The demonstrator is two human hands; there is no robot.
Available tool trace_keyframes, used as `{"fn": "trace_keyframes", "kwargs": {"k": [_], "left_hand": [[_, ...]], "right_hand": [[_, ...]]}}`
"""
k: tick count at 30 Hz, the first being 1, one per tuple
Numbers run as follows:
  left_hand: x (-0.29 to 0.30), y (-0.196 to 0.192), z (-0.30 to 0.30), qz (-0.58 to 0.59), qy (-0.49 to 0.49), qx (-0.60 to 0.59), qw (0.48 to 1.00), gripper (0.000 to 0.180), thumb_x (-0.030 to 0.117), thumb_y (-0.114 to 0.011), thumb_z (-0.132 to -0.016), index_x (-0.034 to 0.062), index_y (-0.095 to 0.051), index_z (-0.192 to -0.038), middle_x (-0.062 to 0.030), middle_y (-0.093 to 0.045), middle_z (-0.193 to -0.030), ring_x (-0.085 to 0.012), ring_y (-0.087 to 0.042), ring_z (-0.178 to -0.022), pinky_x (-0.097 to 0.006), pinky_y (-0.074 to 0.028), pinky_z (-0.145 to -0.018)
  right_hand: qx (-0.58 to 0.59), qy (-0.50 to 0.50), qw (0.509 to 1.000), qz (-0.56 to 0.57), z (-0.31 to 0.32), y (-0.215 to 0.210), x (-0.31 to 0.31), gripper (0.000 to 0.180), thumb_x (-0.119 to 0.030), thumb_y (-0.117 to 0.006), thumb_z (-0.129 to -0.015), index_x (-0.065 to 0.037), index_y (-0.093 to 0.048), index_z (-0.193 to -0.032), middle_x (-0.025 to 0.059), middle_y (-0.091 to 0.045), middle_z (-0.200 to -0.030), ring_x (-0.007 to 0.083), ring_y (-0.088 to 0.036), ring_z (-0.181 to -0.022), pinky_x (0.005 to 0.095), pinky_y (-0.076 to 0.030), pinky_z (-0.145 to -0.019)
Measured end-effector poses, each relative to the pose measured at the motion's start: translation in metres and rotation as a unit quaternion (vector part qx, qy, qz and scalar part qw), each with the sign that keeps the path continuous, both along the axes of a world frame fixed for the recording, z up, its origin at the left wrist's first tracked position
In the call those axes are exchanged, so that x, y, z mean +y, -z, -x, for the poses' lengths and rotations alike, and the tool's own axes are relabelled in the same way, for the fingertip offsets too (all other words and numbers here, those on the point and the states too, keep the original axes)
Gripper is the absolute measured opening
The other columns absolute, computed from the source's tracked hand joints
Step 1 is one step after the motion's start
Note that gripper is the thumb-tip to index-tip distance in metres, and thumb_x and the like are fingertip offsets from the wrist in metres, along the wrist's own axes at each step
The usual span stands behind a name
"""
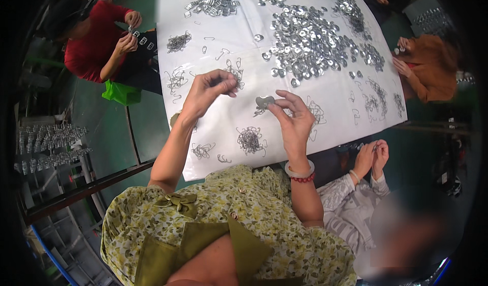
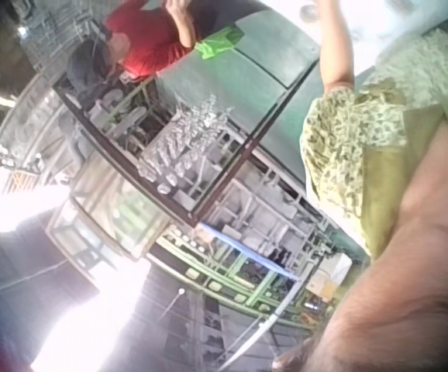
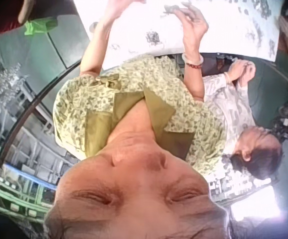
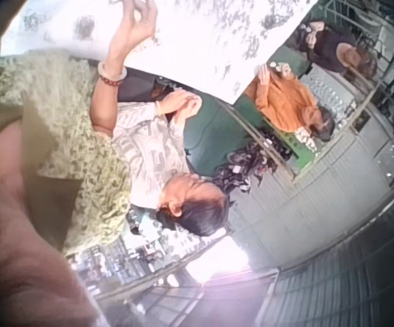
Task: The person sits at a table with several others and assembles decorative hanging ornaments by hand. They pick up small silver discs and wire loops, attach them together, and hang the finished pieces on a nearby metal rack. The process is repetitive and involves fine manual dexterity.
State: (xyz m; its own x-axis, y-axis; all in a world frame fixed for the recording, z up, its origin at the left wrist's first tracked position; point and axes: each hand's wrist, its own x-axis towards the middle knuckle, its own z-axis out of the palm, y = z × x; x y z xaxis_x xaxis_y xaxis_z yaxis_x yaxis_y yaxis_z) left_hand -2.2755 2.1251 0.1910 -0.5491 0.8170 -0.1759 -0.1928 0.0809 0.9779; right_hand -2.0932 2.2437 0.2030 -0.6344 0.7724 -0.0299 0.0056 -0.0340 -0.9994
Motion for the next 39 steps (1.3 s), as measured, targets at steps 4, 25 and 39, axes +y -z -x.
{"fn": "trace_keyframes", "kwargs": {"k": [4,25,39], "left_hand": [[-0.001,-0.028,-0.030,-0.077,0.096,0.048,0.991,0.012,0.010,-0.068,-0.080,0.0008,-0.066,-0.088,-0.0067,-0.060,-0.101,-0.0141,-0.060,-0.088,-0.027,-0.050,-0.078],[-0.007,-0.018,-0.059,-0.078,-0.015,0.307,0.948,0.005,0.003,-0.061,-0.083,0.0010,-0.059,-0.087,-0.0084,-0.066,-0.084,-0.0224,-0.063,-0.081,-0.040,-0.042,-0.093],[-0.006,-0.015,-0.054,-0.048,0.038,0.251,0.966,0.009,0.005,-0.060,-0.085,0.0003,-0.059,-0.092,-0.0087,-0.065,-0.087,-0.0178,-0.062,-0.082,-0.030,-0.048,-0.074]], "right_hand": [[-0.011,0.010,0.999,-0.036,0.003,0.002,-0.006,0.028,0.002,-0.071,-0.073,0.000,-0.063,-0.100,0.0053,-0.066,-0.077,0.0079,-0.059,-0.077,0.0219,-0.046,-0.073],[-0.233,0.034,0.921,-0.311,0.005,0.114,0.080,0.025,-0.009,-0.066,-0.079,0.000,-0.062,-0.101,0.0116,-0.063,-0.085,0.0202,-0.058,-0.075,0.0314,-0.047,-0.066],[-0.067,-0.044,0.996,0.027,0.021,0.061,0.060,0.022,-0.005,-0.062,-0.083,0.005,-0.061,-0.103,0.0115,-0.065,-0.085,0.0129,-0.061,-0.068,0.0228,-0.048,-0.059]]}}
